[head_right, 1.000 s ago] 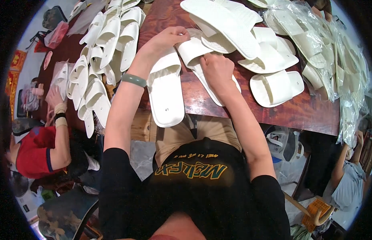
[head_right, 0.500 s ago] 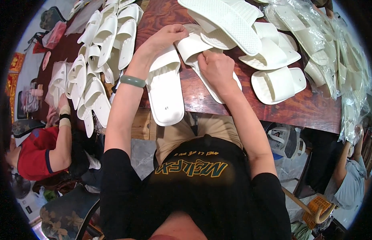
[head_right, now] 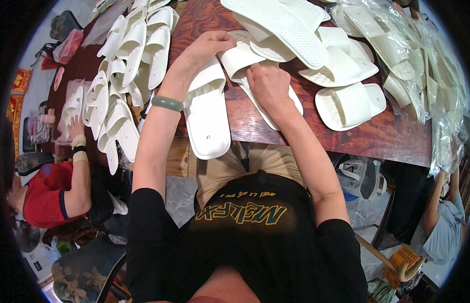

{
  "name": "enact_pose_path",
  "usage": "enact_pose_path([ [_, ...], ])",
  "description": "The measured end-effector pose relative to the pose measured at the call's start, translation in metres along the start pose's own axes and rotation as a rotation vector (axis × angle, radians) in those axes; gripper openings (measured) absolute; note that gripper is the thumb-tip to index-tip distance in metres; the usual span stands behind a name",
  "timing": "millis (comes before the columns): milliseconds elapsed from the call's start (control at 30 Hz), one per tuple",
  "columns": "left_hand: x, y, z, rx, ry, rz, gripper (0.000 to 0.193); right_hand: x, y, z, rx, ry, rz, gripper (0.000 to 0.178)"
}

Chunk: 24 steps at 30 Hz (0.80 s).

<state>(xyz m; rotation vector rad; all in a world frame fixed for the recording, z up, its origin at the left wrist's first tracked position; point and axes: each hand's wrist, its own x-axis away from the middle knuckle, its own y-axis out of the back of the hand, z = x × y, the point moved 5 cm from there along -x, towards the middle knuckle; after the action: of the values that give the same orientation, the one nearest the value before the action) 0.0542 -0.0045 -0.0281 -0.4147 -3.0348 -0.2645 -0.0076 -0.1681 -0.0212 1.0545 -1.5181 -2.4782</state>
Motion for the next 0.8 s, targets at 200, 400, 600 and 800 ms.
enact_pose_path([
  [200,0.002,0.001,0.000,-0.008,-0.013,-0.075,0.016,0.000,0.002,0.000,0.033,-0.023,0.034,0.023],
  [400,0.012,-0.002,-0.009,-0.030,-0.071,-0.206,0.019,0.001,0.020,-0.003,-0.218,-0.024,0.039,0.025],
  [600,0.010,0.016,0.003,0.098,-0.114,-0.285,0.016,-0.021,0.049,0.005,-0.295,0.072,-0.069,0.017],
  [800,0.008,0.022,0.010,0.238,-0.044,-0.301,0.012,-0.045,0.038,0.020,-0.160,0.197,-0.023,0.014],
])
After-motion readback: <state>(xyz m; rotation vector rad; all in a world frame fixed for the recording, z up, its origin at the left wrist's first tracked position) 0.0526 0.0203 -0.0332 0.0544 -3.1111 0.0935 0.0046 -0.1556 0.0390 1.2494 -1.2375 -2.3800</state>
